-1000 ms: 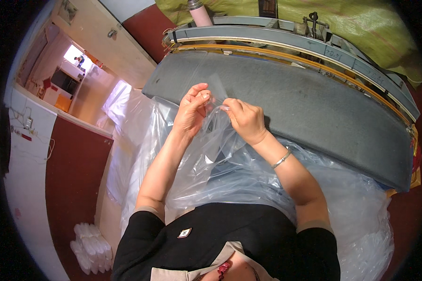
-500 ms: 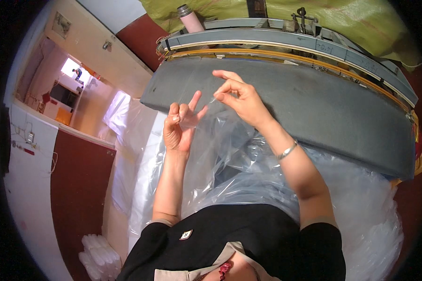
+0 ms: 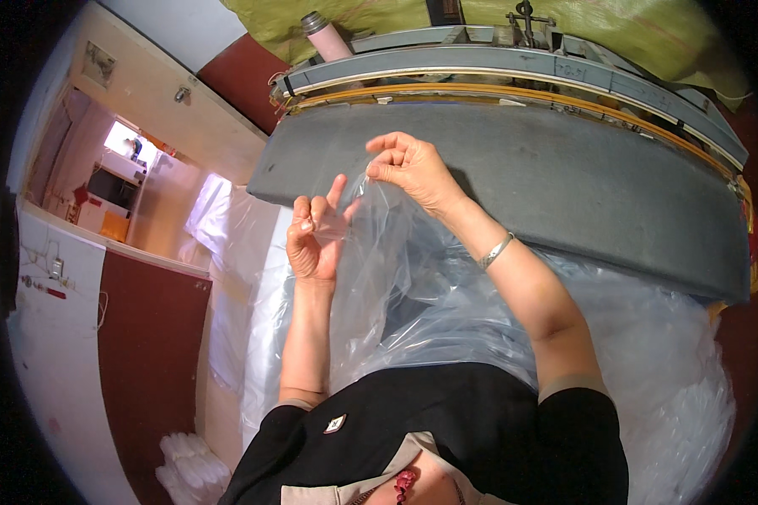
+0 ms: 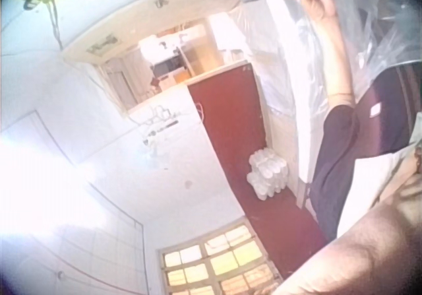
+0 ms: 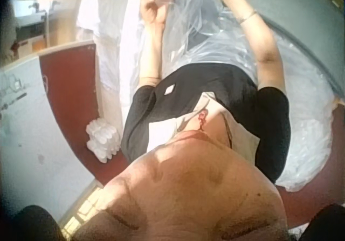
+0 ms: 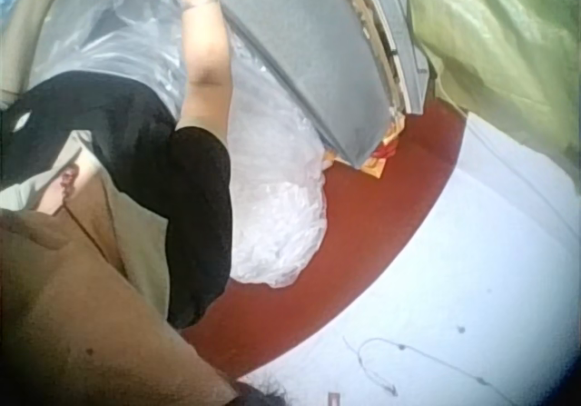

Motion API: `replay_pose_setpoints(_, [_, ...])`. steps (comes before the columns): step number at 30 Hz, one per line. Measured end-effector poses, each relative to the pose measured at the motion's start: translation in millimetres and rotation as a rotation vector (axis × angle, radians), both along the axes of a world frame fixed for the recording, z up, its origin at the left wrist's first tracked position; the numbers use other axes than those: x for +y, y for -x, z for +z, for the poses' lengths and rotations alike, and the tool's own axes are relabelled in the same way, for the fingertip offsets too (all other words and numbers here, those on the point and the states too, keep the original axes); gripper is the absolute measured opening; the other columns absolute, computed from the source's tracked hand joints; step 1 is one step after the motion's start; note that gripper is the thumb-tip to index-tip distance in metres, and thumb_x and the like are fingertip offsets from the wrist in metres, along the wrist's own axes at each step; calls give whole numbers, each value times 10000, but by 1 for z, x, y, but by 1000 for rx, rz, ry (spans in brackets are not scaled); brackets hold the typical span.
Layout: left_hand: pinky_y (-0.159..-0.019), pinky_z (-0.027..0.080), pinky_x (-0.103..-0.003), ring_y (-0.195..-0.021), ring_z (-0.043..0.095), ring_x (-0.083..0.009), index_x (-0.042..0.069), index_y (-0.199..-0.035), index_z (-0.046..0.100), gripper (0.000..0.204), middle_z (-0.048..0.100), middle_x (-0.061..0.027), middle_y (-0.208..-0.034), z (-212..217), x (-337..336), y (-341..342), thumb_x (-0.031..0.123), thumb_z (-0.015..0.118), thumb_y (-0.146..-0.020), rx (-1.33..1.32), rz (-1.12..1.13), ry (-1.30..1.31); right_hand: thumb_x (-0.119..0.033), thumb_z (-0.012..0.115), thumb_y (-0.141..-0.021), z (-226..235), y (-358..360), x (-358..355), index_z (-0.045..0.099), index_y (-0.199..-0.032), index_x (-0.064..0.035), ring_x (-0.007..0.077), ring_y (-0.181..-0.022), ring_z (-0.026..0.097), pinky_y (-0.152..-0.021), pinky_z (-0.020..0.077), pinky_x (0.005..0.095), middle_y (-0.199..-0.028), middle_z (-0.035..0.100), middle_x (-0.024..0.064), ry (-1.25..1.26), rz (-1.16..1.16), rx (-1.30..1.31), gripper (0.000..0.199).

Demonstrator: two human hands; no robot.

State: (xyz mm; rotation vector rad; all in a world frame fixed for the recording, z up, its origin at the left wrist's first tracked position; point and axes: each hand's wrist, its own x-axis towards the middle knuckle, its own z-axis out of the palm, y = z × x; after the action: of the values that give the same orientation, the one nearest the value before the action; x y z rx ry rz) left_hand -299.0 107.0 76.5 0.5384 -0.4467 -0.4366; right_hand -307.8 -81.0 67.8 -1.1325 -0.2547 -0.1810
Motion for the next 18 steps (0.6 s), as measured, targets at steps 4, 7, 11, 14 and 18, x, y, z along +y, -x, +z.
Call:
replay_pose_setpoints(4, [-973,292,-476,-1079,484,-300,83,-736,501,128,489,-22,-672,-3,8,-5,26,597,-675,-199,165,-107,-42,641,-768,3,9,-2,577,-939,17,100,-748,575,-708,460,200,-794,599,38,-173,49,101,192])
replay_pose_setpoints(7, [-905,378,-395,-961,546,-259,56,-844,528,117,518,-37,-735,-1,4,-4,34,583,-743,-301,299,-376,-42,632,-775,-6,8,-8,570,-924,19,107,-743,577,-695,466,212,-780,596,43,-147,-8,138,172])
replay_pose_setpoints(11, [-682,430,-237,-723,529,-101,12,-899,568,97,518,-2,-710,1,3,-8,84,553,-835,-419,56,-918,-60,580,-809,-21,9,-27,566,-861,-13,94,-706,560,-643,458,213,-750,585,34,0,-288,6,71])
replay_pose_setpoints(14, [-572,381,-204,-632,442,-34,1,-825,584,131,473,40,-623,-12,15,-9,128,559,-843,-683,-185,-1234,-123,537,-833,-8,41,-88,571,-840,-64,79,-667,515,-612,421,214,-734,566,8,620,-829,5,69])
replay_pose_setpoints(18, [-584,417,-296,-599,526,-133,19,-811,574,183,553,-16,-630,-58,75,-19,197,603,-785,-1044,-410,-1597,-255,547,-842,-24,129,-262,604,-932,-61,138,-792,555,-720,443,273,-868,605,52,878,-1376,302,222])
